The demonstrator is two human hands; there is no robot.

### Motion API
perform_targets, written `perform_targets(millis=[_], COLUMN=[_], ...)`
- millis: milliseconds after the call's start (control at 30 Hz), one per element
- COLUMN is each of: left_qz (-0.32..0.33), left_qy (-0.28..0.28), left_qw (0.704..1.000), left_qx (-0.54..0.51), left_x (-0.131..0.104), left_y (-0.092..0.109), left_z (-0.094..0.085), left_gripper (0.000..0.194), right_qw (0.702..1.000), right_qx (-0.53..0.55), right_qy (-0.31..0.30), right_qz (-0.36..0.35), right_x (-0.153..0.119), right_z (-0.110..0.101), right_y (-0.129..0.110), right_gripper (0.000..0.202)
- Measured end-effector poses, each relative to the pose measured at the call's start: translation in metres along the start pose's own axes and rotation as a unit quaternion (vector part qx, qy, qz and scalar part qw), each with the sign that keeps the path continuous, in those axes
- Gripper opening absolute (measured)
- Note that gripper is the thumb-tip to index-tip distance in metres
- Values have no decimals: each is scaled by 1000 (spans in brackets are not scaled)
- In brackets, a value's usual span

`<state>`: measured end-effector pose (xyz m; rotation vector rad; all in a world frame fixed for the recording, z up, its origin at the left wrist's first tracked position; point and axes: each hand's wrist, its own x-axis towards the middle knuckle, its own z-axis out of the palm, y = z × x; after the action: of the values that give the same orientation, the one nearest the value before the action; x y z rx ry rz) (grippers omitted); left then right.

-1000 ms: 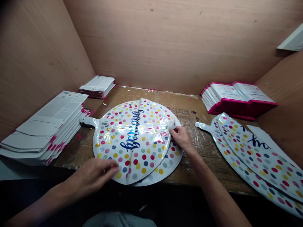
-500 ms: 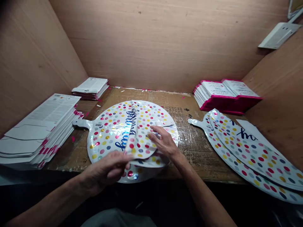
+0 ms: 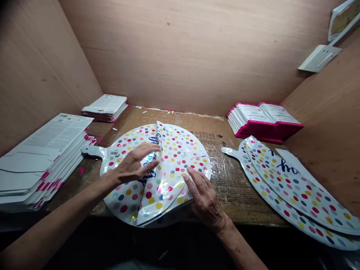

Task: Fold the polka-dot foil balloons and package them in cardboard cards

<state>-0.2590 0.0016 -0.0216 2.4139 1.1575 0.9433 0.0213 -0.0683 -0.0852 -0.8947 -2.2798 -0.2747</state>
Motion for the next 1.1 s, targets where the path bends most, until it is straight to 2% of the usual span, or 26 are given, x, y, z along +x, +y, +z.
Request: perform_targets(millis=[33, 100, 167, 200, 267, 300, 333, 367, 433, 467, 533, 633, 700, 767, 833, 900, 933, 1000, 1067, 1100], left_qz=[30, 47, 44, 41, 28, 14, -11, -49, -151, -204, -292, -370, -400, -416, -420, -389, -349, -228, -141, -135], left_qy=[-49, -124, -152, -154, -151, -154, -154, -148, -107, -72, -7, 11, 3, 9, 25, 58, 76, 85, 46, 16], left_qw=[998, 991, 987, 987, 988, 987, 987, 987, 982, 976, 956, 929, 916, 907, 902, 907, 917, 945, 957, 956], left_qx=[4, 12, 8, 0, -24, -35, -41, -40, -27, -18, -9, 10, 37, 64, 99, 149, 175, 218, 249, 260], left_x=[-3, -11, -22, -26, -32, -32, -32, -30, -23, -18, -7, 8, 16, 19, 19, 16, 15, 14, 12, 10], left_y=[-13, -34, -47, -51, -55, -56, -55, -54, -52, -51, -50, -55, -59, -60, -56, -49, -45, -41, -43, -47], left_z=[8, 18, 19, 17, 10, 7, 5, 5, 9, 13, 23, 35, 39, 43, 45, 47, 48, 50, 54, 56], left_gripper=[50, 52, 59, 63, 71, 73, 72, 69, 55, 47, 35, 27, 24, 19, 21, 31, 36, 44, 52, 58], right_qw=[999, 992, 968, 944, 879, 854, 842, 844, 870, 881, 884, 858, 859, 870, 880, 884, 886, 889, 895, 903], right_qx=[4, 38, 113, 158, 247, 279, 297, 302, 288, 278, 284, 329, 264, 172, 106, 76, 66, 43, -1, -29], right_qy=[-32, -112, -225, -286, -392, -412, -411, -384, -275, -214, -112, -36, 0, -3, -37, -66, -76, -95, -108, -100], right_qz=[-20, -34, 0, 35, 114, 151, 186, 223, 291, 318, 354, 392, 438, 462, 462, 456, 453, 446, 434, 416], right_x=[4, 20, 51, 72, 118, 140, 160, 175, 187, 182, 153, 89, 55, 41, 42, 49, 52, 55, 56, 57], right_z=[-5, -15, -26, -30, -34, -32, -29, -24, -10, -3, 11, 25, 34, 42, 49, 54, 56, 58, 56, 54], right_y=[3, 10, 23, 31, 52, 63, 74, 84, 98, 102, 107, 113, 120, 127, 135, 142, 144, 147, 144, 140], right_gripper=[63, 50, 38, 34, 24, 18, 17, 20, 27, 30, 41, 64, 53, 48, 47, 46, 46, 47, 48, 47])
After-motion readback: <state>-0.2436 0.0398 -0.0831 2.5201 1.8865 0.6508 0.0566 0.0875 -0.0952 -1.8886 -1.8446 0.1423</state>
